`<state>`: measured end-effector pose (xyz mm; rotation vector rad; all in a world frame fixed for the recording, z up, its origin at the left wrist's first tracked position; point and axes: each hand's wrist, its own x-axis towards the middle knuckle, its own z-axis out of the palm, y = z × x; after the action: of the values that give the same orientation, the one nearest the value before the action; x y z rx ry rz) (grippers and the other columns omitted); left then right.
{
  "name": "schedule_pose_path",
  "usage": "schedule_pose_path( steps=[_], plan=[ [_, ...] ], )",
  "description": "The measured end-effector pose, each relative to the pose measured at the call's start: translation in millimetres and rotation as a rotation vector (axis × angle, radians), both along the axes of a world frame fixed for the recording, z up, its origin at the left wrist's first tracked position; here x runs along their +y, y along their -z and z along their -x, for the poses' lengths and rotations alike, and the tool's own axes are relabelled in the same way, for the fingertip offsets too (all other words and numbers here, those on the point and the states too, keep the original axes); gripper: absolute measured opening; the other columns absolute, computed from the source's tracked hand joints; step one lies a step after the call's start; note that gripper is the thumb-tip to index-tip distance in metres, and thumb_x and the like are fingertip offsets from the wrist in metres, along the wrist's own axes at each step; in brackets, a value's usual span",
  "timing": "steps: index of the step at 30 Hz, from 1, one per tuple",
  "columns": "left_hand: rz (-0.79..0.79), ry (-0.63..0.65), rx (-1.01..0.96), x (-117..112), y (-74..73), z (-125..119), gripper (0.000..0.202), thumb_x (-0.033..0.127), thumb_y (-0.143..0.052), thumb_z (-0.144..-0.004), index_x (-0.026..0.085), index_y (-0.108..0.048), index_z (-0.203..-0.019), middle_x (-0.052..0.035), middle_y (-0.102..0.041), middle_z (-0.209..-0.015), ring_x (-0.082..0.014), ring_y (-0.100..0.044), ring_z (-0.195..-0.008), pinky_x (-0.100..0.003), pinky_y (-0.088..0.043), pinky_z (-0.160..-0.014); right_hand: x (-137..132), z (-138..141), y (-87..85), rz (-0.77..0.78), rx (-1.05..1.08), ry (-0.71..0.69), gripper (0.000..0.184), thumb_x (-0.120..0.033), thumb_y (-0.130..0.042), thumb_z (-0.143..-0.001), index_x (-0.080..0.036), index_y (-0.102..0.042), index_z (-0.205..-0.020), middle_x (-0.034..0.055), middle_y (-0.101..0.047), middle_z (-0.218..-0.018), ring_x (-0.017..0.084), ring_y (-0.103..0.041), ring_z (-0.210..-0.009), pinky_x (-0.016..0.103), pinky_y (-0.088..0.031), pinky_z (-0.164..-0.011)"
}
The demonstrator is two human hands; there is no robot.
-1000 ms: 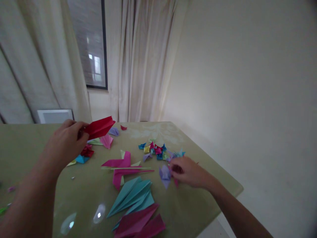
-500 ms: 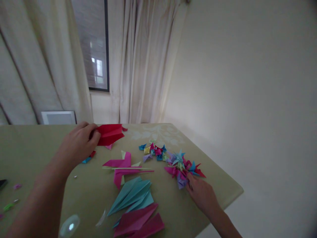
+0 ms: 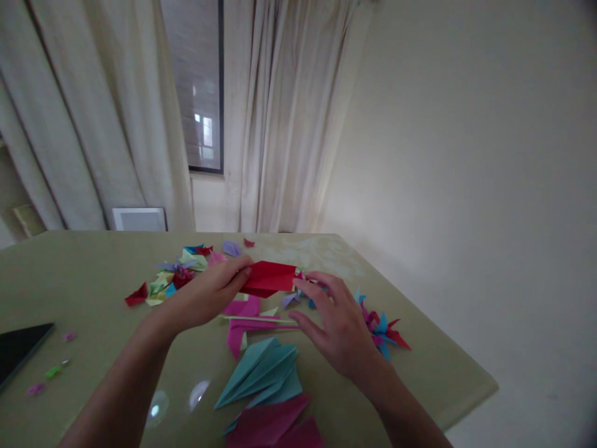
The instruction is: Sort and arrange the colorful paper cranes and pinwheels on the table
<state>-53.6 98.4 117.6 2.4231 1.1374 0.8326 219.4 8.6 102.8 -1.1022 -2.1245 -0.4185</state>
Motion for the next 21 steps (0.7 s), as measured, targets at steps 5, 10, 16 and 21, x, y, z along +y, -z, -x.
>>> schedule_pose_path(
  steps=[5,10,16,21],
  plan=[
    [0.093,0.102,-0.051,-6.9,-1.3,-1.7,0.039,0.05,-0.04,-0.109,0.023,-0.067,-0.103,-0.0023,-0.073,-0.097,-0.0214,-0.066,-0.092,-0.031,-0.05,-0.08,33.2,26.6,1.2,-0.02,-0.112,-0.055,0.013,-0.023,-0.069,-0.103,-0.023,-0.078,-0.112,0.0089,-0.075,-0.112,0.026,-0.067,-0.103,0.042,-0.052,-0.095],
    [0.184,-0.007,-0.012,31.3,18.5,39.8,0.046,0.05,-0.037,-0.106,0.023,-0.071,-0.121,-0.0042,-0.073,-0.095,-0.0212,-0.067,-0.082,-0.031,-0.055,-0.075,23.6,6.8,15.6,0.19,0.093,-0.141,0.015,-0.022,-0.064,-0.107,-0.021,-0.079,-0.105,0.0053,-0.076,-0.099,0.021,-0.067,-0.094,0.035,-0.05,-0.09],
    [0.088,-0.747,0.365,83.0,88.3,106.0,0.049,0.039,-0.043,-0.098,0.009,-0.071,-0.126,-0.029,-0.067,-0.131,-0.0484,-0.062,-0.124,-0.062,-0.049,-0.103,-8.2,-14.9,33.0,0.761,-0.039,-0.198,0.012,-0.023,-0.07,-0.104,-0.024,-0.081,-0.101,0.0011,-0.077,-0.098,0.018,-0.071,-0.096,0.027,-0.05,-0.088],
    [0.216,-0.702,0.402,92.6,138.5,126.7,0.067,0.048,-0.068,-0.084,0.02,-0.065,-0.144,-0.0238,-0.059,-0.152,-0.0521,-0.053,-0.139,-0.062,-0.048,-0.107,-5.1,-4.7,36.2,0.901,-0.172,-0.203,0.015,-0.035,-0.075,-0.101,-0.025,-0.081,-0.109,0.0033,-0.078,-0.106,0.021,-0.072,-0.102,0.029,-0.05,-0.089]
  ],
)
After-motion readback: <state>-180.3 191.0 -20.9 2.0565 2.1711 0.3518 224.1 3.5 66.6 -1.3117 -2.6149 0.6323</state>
